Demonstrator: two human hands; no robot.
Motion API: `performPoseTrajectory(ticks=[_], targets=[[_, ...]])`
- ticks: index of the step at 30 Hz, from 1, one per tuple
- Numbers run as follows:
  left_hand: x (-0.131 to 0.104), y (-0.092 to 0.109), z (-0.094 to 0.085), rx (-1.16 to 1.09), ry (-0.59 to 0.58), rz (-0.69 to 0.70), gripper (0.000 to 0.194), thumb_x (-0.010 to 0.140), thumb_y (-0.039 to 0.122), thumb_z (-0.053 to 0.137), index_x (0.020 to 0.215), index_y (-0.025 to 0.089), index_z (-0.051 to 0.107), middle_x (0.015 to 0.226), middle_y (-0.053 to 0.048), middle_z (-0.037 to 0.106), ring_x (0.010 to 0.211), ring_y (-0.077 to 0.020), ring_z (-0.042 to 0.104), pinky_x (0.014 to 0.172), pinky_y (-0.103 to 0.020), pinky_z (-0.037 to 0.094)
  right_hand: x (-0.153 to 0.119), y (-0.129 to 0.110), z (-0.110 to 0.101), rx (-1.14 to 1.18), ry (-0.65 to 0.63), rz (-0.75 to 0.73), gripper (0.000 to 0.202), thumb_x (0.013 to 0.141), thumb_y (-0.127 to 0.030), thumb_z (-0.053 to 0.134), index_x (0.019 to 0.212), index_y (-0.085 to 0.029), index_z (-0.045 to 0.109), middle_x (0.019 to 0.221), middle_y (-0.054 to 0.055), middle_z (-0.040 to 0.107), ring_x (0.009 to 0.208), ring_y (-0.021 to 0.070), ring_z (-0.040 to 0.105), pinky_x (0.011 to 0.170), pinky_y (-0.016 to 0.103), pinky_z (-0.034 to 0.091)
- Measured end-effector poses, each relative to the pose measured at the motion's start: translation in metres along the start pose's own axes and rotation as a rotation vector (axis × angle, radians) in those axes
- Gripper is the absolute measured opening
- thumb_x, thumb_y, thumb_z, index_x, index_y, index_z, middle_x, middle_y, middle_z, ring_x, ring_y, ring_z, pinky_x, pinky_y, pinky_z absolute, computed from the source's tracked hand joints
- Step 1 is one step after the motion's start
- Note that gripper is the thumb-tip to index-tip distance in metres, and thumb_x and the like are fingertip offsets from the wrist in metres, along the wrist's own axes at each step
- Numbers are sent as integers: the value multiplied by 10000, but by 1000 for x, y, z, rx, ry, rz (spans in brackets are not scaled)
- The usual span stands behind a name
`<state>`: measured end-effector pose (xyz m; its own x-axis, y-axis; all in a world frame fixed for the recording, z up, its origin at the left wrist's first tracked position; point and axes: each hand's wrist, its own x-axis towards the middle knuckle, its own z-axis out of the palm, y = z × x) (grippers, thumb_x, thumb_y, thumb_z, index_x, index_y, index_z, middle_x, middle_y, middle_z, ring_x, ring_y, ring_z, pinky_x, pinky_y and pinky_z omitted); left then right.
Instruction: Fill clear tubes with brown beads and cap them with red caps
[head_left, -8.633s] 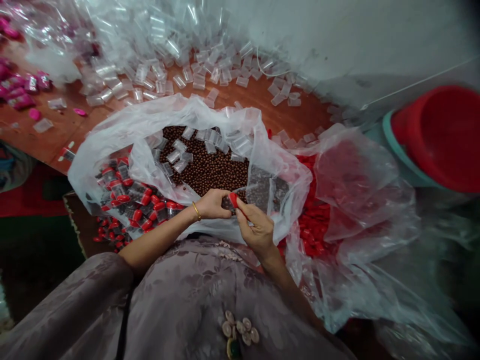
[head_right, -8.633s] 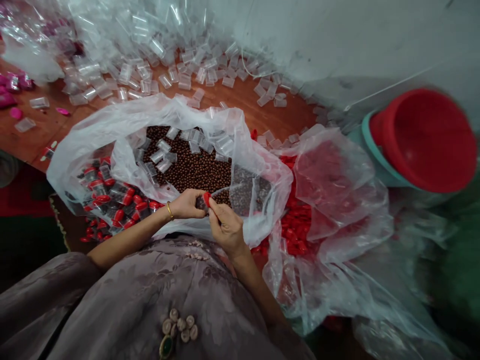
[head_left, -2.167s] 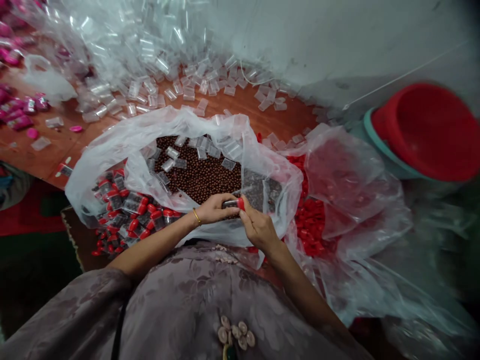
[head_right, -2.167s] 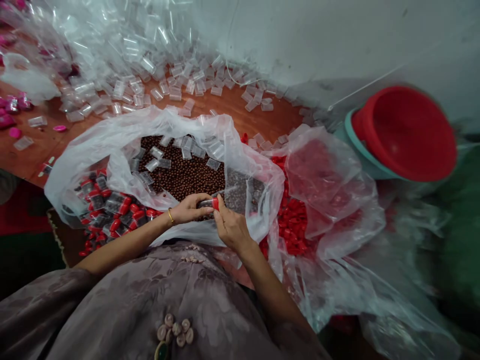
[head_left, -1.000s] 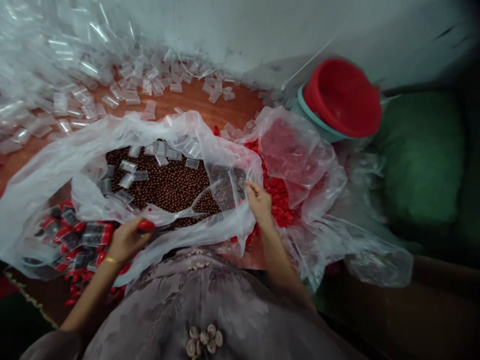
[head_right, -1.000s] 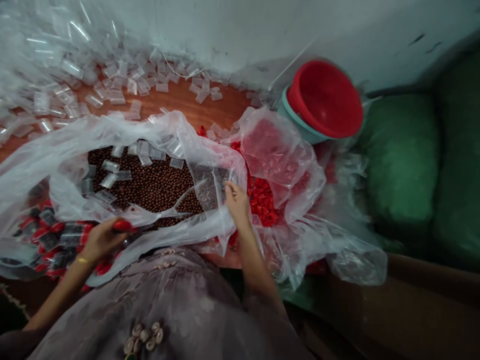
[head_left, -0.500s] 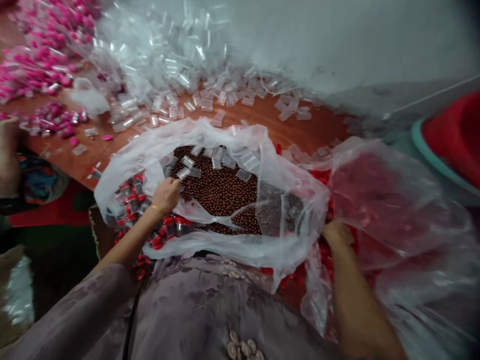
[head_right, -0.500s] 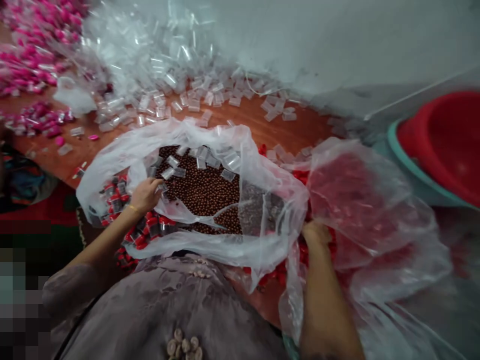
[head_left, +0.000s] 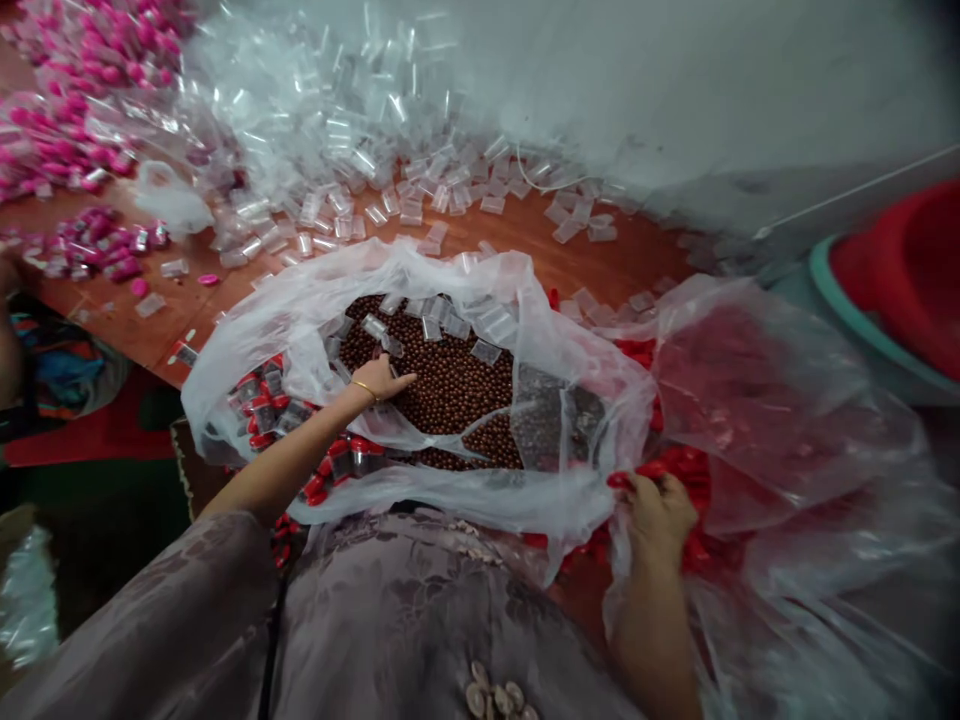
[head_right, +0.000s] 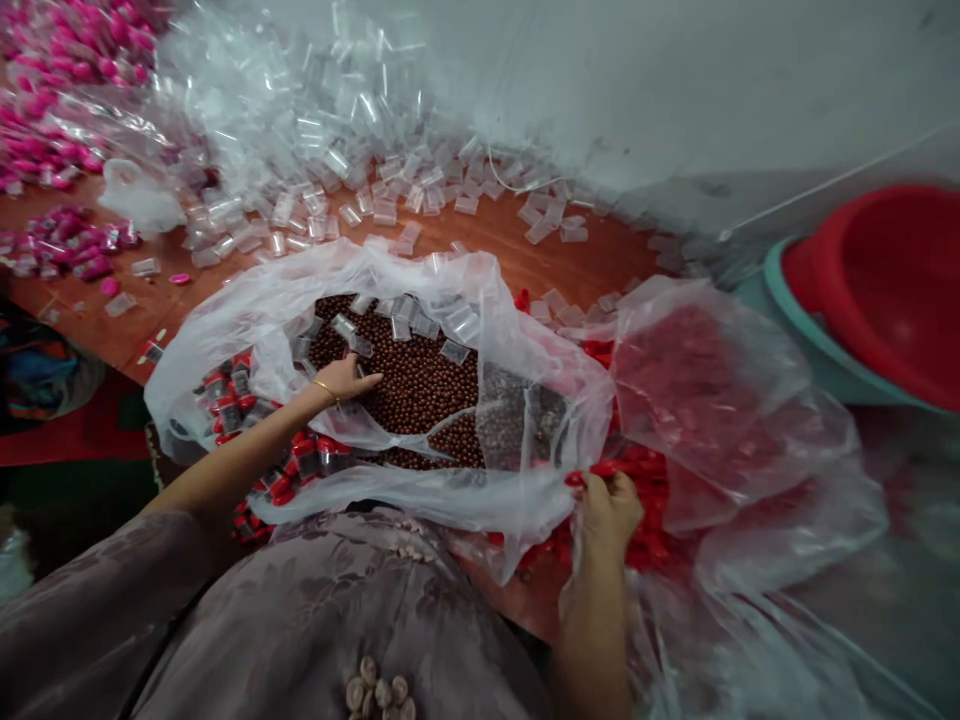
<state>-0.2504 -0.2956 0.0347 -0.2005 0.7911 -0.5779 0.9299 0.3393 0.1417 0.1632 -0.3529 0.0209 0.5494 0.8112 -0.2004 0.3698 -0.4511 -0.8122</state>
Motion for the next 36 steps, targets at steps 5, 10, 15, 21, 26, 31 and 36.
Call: performPoseTrajectory(ticks=[5,10,15,21,26,31,36], targets=[[-19,19,9,115,88,57,420,882,406,269,1076,117,505,938,-161,634,889,-273,616,711,-350,439,-35,-39,38,417,-138,67,204,528,-301,592,670,-189,498,602,-54,527,501,95,497,483,235,411],[-6,8,7,329,177,583,278,825,153,368,1004,191,578,946,-103,599,886,-209,558,684,-302,388,-61,-65,78,387,-439,-55,89,601,-249,554,641,-181,514,614,-44,567,570,92,506,570,227,426],[12,1,19,443,136,834,224,810,176,437,947,205,611,892,-95,601,862,-203,532,682,-311,363,-79,-68,106,179,-667,-134,74,631,-267,517,640,-200,488,566,-42,557,528,113,505,556,246,419],[7,4,27,342,112,853,226,840,218,411,913,190,623,879,-111,622,887,-214,553,757,-345,374,-85,-58,107,-72,-691,-284,91,670,-288,505,633,-206,486,541,-41,529,535,121,491,578,245,389],[6,23,22,153,-125,445,192,747,289,547,812,153,666,929,-155,649,973,-290,567,831,-383,392,-62,-69,116,-251,-588,-329,114,703,-320,482,719,-213,520,533,-45,483,531,129,441,573,251,350],[18,54,29,42,-228,331,162,648,303,628,701,160,682,840,-122,676,901,-269,608,757,-312,438,-31,-87,156,-461,-508,-466,70,720,-230,436,705,-188,491,709,53,557,708,182,498,705,298,375],[28,74,49,-133,-225,313,221,659,342,611,664,133,683,690,-93,664,779,-232,620,686,-265,433,-40,-79,192,-338,-653,-457,96,682,-183,453,756,-178,514,939,103,598,927,214,509,870,337,350]])
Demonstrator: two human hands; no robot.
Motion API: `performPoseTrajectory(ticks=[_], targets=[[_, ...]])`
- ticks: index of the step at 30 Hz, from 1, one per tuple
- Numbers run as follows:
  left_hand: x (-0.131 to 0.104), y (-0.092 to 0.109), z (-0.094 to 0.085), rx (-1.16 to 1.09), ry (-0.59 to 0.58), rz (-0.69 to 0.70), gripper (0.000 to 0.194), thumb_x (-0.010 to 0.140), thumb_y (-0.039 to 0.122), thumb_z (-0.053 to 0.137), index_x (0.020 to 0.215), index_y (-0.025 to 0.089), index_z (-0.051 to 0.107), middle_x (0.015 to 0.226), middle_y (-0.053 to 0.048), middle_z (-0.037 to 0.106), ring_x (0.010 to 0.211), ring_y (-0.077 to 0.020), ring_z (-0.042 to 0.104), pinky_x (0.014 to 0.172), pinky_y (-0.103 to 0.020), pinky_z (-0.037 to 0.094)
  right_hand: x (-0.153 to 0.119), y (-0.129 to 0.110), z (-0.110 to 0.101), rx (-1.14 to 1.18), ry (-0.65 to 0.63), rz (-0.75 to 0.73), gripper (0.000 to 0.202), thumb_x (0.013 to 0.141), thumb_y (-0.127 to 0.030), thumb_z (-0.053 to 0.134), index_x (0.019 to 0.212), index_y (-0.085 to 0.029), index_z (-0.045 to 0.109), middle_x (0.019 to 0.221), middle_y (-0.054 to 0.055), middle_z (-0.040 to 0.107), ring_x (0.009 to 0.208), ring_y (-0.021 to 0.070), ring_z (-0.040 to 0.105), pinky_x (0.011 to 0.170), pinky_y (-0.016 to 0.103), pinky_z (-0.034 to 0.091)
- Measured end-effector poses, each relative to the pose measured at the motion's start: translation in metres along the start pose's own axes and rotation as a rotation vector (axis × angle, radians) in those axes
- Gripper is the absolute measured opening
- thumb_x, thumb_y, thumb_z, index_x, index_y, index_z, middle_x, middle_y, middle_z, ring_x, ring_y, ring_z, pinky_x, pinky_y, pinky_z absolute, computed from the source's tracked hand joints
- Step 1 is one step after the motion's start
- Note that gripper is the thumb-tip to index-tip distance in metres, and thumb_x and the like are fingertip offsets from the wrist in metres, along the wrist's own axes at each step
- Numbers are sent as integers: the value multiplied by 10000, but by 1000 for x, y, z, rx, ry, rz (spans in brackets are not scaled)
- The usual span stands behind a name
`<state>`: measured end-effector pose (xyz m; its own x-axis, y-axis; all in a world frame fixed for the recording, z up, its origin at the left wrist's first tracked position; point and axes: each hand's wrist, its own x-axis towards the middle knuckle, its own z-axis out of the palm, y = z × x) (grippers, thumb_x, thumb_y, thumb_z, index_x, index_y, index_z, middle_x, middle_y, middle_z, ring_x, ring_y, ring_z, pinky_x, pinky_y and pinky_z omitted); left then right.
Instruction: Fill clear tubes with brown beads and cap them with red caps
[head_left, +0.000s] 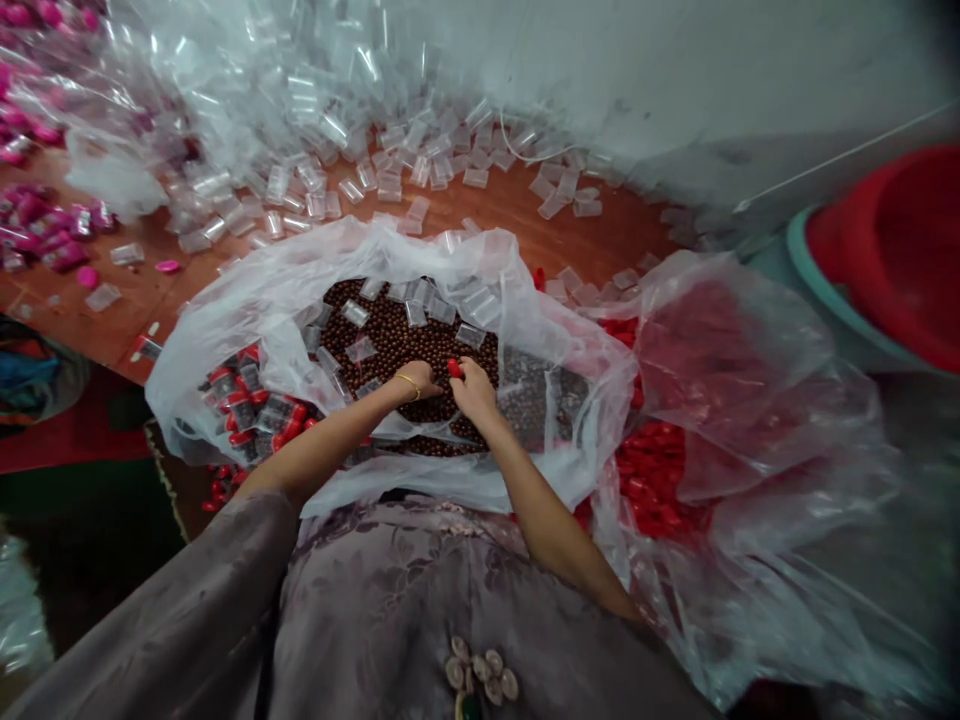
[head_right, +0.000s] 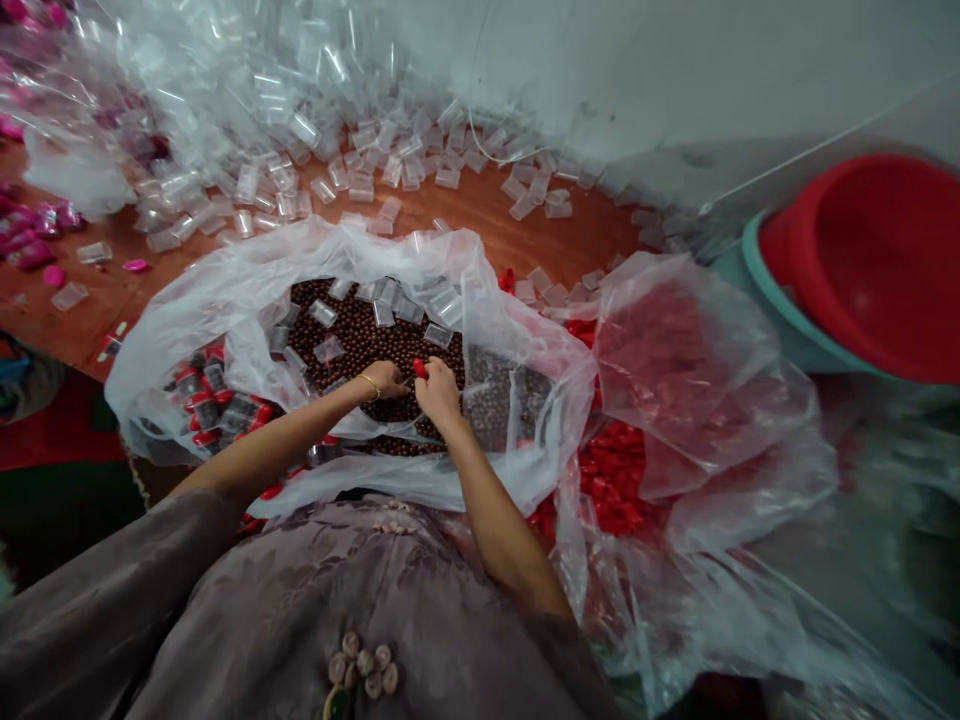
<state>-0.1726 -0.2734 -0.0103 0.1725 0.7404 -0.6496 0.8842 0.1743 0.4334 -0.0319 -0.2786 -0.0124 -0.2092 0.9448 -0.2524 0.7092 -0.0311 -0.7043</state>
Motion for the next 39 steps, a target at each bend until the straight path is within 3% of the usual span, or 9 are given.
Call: performPoseTrajectory(ticks=[4,9,13,16,21,25,30,37,39], targets=[[-2,0,16,-174,87,56,254,706,276,564,871,117,673,793,-56,672,758,-188,610,678,-243,433,-10,-6,3,349,-42,125,147,674,-241,455,787,-187,533,861,52,641,856,190,547,839,337,388],[-17,-6,22,-679,138,307,289,693,228,611,950,97,605,902,-51,656,800,-125,584,771,-237,437,-27,-10,-32,790,103,78,150,694,-304,466,770,-195,536,932,24,657,853,142,556,840,293,393],[-30,-4,15,-1026,121,489,342,639,315,696,895,107,606,906,-56,641,853,-135,568,859,-287,406,-45,-9,-52,642,241,67,184,679,-347,583,762,-183,573,844,3,631,768,122,527,760,260,404],[-39,2,12,-1180,68,507,413,602,377,728,900,124,593,934,-55,633,875,-139,565,867,-301,400,-56,-12,-54,601,295,94,215,663,-374,631,751,-182,590,697,-36,576,648,94,497,644,224,410],[-52,9,19,-1416,-53,449,488,572,393,753,924,134,535,919,-51,630,819,-128,589,763,-272,441,-63,-29,-48,1044,343,258,262,648,-425,629,742,-220,496,562,-92,498,437,56,444,416,183,368],[-63,15,22,-1524,-116,384,538,580,433,739,958,142,492,905,-48,626,733,-132,617,621,-237,466,-64,-41,-41,1164,378,272,310,573,-387,696,734,-207,502,685,-54,593,560,84,578,516,222,484],[-72,20,19,-1533,-120,348,551,567,469,737,916,129,480,828,-39,625,666,-126,619,523,-187,443,-73,-36,-32,966,414,150,301,556,-343,731,743,-176,565,830,-5,635,671,107,614,651,269,521],[-76,22,15,-1386,-49,364,541,564,500,722,898,147,485,705,33,553,574,-69,553,462,-148,380,-84,-23,-42,751,151,186,315,685,-433,618,873,-181,625,603,-30,622,523,107,575,555,251,500],[-77,22,13,-1332,-69,358,545,582,515,705,921,147,489,733,16,564,564,-65,544,452,-148,346,-85,-20,-46,719,155,174,331,706,-440,588,905,-183,653,589,-33,613,517,99,548,536,238,482]])
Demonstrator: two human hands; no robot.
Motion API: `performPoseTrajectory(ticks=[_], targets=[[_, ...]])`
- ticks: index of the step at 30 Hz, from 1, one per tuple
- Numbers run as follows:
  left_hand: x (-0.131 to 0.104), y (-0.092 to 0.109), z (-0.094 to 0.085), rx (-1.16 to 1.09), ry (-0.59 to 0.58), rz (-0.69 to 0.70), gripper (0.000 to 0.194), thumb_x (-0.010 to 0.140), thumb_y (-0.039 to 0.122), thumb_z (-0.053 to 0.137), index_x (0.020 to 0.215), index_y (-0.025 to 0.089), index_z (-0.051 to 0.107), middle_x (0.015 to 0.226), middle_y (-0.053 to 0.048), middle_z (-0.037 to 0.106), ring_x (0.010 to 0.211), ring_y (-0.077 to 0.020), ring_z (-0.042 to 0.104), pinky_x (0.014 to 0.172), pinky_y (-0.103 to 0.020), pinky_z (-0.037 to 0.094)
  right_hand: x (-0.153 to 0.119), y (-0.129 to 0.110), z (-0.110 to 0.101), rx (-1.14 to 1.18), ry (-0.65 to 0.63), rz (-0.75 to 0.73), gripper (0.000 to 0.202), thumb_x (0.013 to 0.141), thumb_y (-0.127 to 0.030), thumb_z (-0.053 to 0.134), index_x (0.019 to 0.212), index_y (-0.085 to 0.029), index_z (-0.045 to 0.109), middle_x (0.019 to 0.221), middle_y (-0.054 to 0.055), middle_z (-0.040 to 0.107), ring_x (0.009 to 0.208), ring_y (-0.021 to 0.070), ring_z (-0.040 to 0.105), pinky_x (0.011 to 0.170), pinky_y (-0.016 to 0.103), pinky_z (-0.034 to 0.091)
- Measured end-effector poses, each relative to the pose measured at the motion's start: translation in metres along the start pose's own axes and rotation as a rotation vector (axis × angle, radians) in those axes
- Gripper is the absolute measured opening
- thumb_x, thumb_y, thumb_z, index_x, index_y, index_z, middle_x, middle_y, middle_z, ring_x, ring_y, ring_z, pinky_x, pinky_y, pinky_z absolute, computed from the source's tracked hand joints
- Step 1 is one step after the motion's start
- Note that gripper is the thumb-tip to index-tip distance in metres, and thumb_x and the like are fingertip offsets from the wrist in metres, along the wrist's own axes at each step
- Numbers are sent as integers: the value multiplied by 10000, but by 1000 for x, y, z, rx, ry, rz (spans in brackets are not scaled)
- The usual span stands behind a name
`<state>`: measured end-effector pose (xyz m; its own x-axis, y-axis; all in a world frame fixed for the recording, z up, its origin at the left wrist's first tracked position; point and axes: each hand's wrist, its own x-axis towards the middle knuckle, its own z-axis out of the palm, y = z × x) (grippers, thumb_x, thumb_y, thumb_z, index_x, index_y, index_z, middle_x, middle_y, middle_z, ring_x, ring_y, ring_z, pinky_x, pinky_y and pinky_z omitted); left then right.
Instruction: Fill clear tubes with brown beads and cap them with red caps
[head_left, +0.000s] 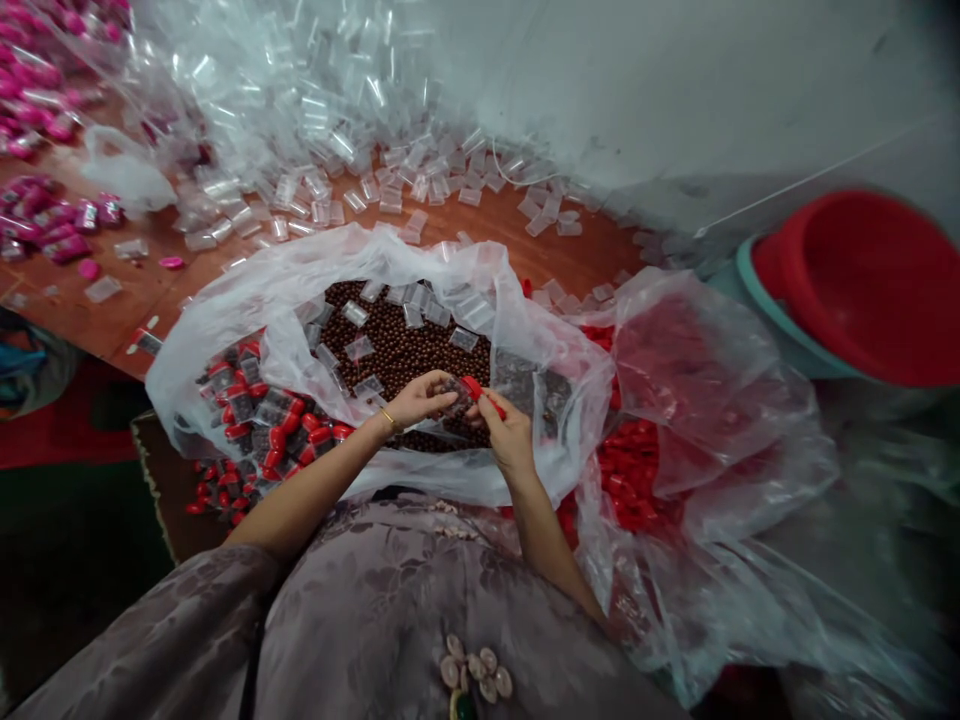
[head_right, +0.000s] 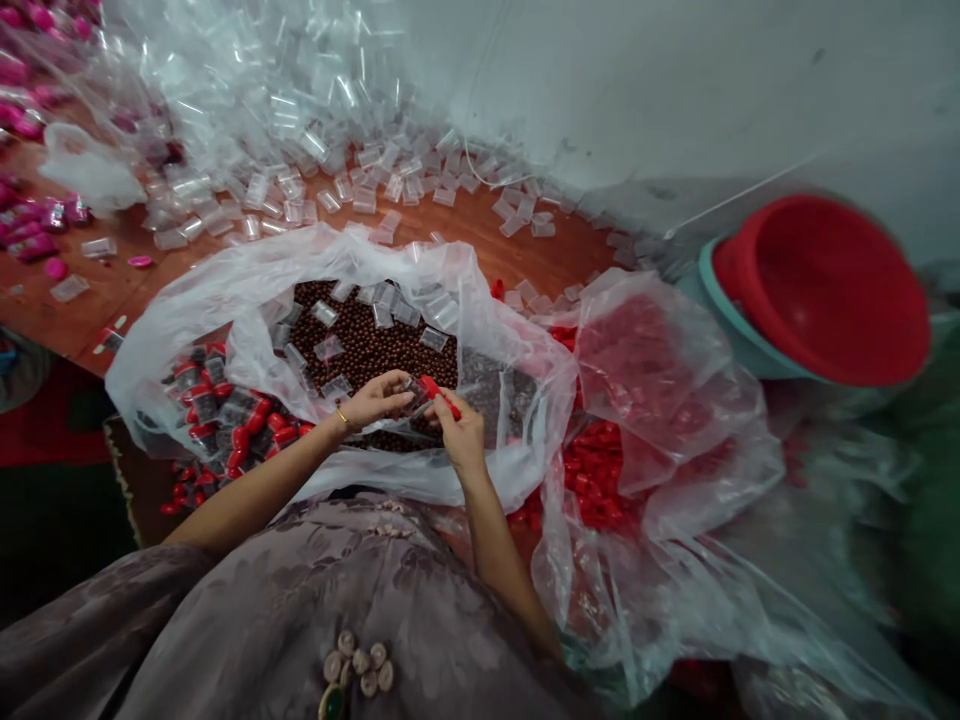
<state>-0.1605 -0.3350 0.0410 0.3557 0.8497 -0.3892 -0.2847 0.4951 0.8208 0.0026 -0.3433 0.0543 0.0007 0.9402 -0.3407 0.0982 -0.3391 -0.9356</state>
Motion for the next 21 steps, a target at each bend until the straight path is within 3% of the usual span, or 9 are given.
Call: performPoseTrajectory(ticks=[5,8,12,16,21], targets=[[-1,2,3,87,-45,76,484,633,491,677,923,131,533,804,-15,574,640,-75,518,574,-199,392,-3,1,-6,-48,100,-125,336,770,-402,528,1016,-211,654,697,-15,653,564,98,543,593,249,468],[-1,1,6,116,-65,137,476,650,483,664,946,127,552,819,-14,549,691,-96,515,649,-234,415,-6,-2,-6,-223,36,-290,292,796,-348,514,1031,-246,655,876,13,684,732,138,600,732,296,480],[-4,3,11,172,-72,121,509,693,515,608,1007,123,528,750,-3,532,571,-72,469,550,-215,387,-10,-7,-8,-397,-32,-498,291,821,-277,490,1070,-265,640,1015,27,671,918,165,605,851,321,457],[-7,10,15,231,-76,129,476,700,522,595,940,116,530,724,4,509,544,-47,425,508,-175,358,-15,-10,-10,-496,-75,-591,333,831,-239,472,1135,-262,603,970,39,677,862,159,618,795,309,485],[-6,19,15,365,-150,120,413,676,476,627,820,100,535,675,19,483,566,-53,411,524,-173,352,-22,-15,-14,-545,-136,-695,320,822,-207,484,1111,-177,618,780,48,670,678,127,605,647,256,498]])
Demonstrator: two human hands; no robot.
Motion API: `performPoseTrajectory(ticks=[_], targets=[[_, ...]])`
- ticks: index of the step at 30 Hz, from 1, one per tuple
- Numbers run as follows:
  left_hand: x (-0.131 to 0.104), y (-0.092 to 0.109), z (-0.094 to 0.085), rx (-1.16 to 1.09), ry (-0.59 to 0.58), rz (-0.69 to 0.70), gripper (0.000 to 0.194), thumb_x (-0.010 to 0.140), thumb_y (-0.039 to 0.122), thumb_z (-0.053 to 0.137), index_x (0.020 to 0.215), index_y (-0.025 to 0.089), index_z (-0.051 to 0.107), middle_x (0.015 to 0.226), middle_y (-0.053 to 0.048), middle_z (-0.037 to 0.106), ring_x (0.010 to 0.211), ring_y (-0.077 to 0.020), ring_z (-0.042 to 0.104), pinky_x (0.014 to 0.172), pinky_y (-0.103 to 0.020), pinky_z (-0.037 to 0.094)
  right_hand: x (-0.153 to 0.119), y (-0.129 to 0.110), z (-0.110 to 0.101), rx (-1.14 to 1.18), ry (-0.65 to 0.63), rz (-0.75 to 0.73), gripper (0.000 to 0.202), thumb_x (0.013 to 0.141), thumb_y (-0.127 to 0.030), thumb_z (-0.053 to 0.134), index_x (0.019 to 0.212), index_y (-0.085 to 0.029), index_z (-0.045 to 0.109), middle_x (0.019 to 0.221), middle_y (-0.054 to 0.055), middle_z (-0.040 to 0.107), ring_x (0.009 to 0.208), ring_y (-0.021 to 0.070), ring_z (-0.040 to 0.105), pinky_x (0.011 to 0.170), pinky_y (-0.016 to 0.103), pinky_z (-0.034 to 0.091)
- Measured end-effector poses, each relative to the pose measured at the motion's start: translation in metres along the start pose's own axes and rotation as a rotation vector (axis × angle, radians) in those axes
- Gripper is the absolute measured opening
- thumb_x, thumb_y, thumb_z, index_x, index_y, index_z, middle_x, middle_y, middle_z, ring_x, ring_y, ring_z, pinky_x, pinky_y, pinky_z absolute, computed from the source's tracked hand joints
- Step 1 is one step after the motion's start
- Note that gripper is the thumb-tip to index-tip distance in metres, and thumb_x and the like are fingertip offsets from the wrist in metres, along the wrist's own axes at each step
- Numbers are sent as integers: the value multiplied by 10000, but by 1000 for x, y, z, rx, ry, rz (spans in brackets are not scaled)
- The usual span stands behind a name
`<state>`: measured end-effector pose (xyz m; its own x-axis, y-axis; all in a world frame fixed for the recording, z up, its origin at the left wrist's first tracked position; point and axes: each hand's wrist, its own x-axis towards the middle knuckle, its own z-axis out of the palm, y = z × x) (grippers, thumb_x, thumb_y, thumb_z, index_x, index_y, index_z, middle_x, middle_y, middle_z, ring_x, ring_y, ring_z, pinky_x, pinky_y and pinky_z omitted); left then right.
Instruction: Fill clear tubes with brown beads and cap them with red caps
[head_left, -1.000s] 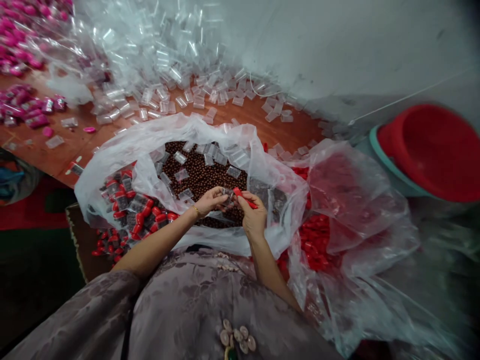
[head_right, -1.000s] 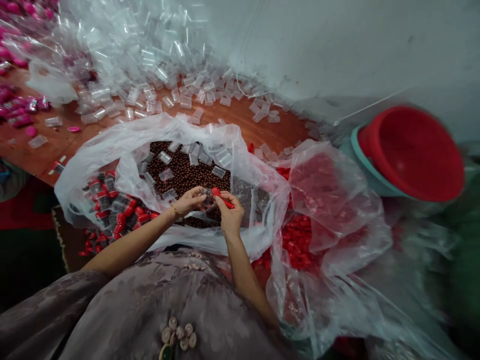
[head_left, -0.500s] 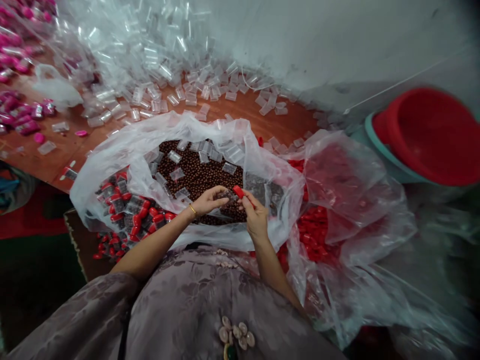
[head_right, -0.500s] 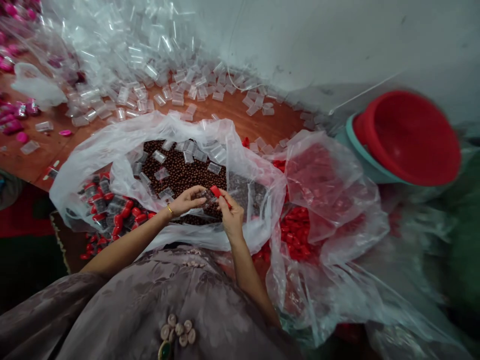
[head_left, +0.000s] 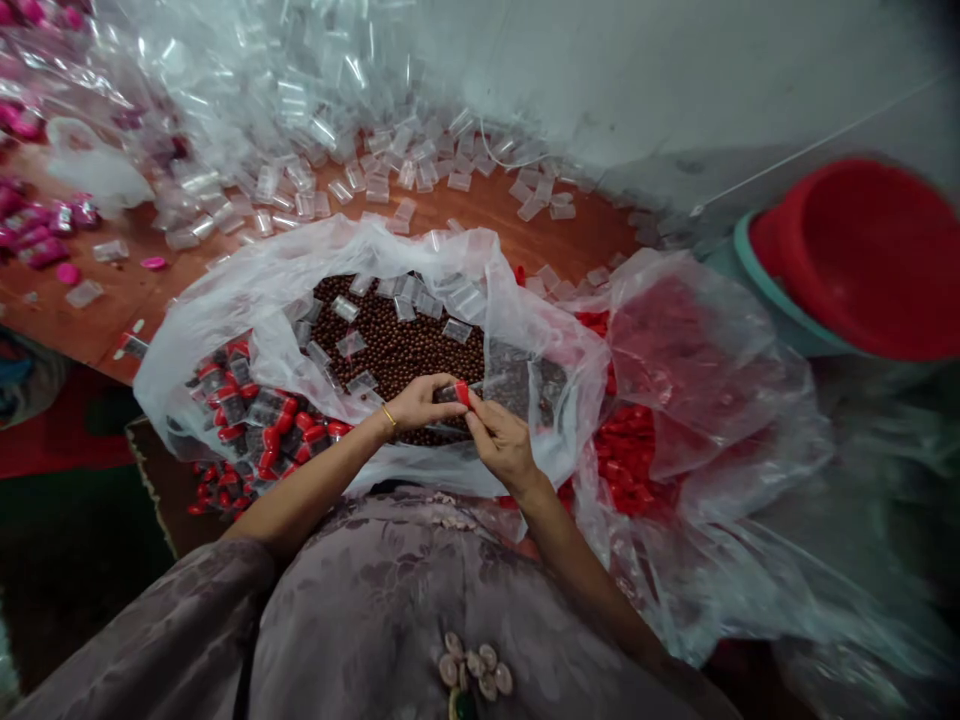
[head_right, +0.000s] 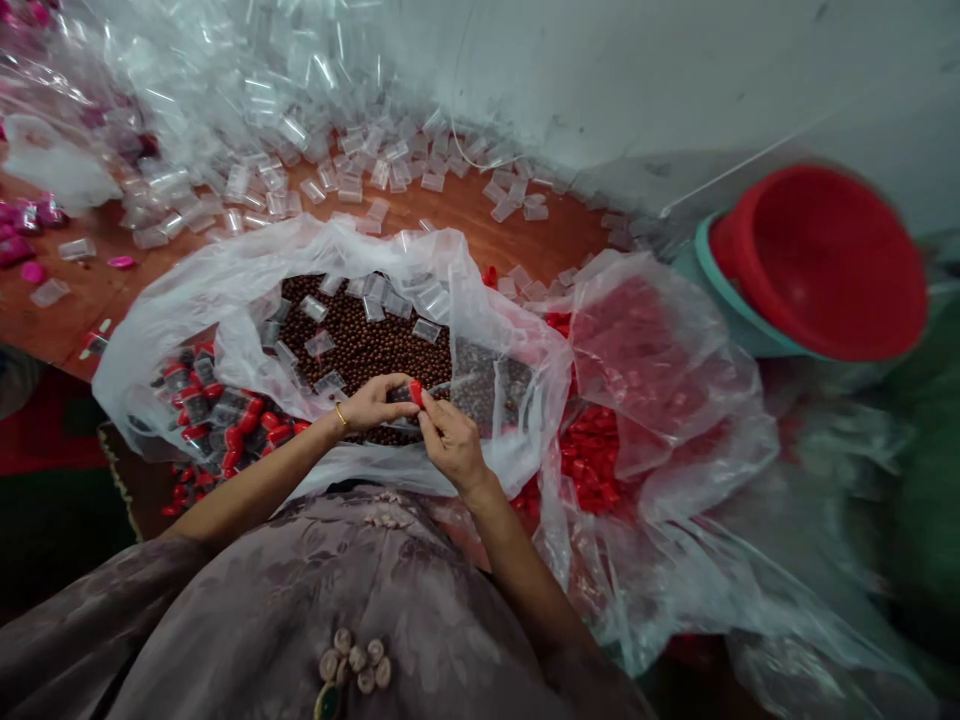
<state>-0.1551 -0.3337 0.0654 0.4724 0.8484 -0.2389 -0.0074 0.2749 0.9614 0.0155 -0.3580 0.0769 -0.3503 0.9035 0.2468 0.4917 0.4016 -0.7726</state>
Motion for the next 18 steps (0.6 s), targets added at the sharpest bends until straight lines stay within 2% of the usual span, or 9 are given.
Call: performPoseTrajectory(ticks=[3,5,9,11,14,16,18], targets=[[1,3,-2,103,-65,53,381,641,426,659,805,105,539,705,10,517,619,-70,447,578,-182,373,-2,-3,-6,45,21,-19,282,826,-205,486,1064,-171,632,760,38,666,646,115,602,607,240,488],[1,5,-2,267,-95,71,351,627,396,663,811,120,548,713,12,540,626,-79,466,588,-187,374,-2,-5,-9,44,43,18,248,846,-227,454,987,-178,651,721,27,657,629,117,599,607,250,480],[1,6,3,788,20,82,192,635,317,610,726,152,571,606,16,552,577,-108,499,572,-213,358,6,-6,-6,48,104,197,297,888,-324,360,866,-181,619,595,-2,580,550,115,545,586,258,445],[1,6,7,965,39,153,160,650,314,580,707,165,584,594,0,574,598,-131,537,618,-235,379,12,-4,1,140,123,321,356,902,-395,287,902,-185,575,557,-22,526,516,109,503,569,252,428],[1,6,15,1073,9,203,190,670,340,555,751,176,609,639,-25,620,630,-153,576,656,-259,403,22,-3,13,413,101,492,457,895,-487,179,1020,-192,505,614,-22,523,533,107,494,570,246,429],[-1,7,20,1088,18,168,205,673,330,544,786,176,619,687,-40,640,644,-168,588,627,-264,411,26,-4,19,597,31,574,503,882,-520,157,1114,-200,467,730,1,563,627,115,538,627,255,450],[-3,9,24,1082,9,147,193,667,301,538,783,173,625,713,-49,644,664,-180,595,603,-267,417,27,-7,20,672,-68,608,518,875,-527,186,1205,-214,435,849,17,584,752,125,564,732,274,457]])
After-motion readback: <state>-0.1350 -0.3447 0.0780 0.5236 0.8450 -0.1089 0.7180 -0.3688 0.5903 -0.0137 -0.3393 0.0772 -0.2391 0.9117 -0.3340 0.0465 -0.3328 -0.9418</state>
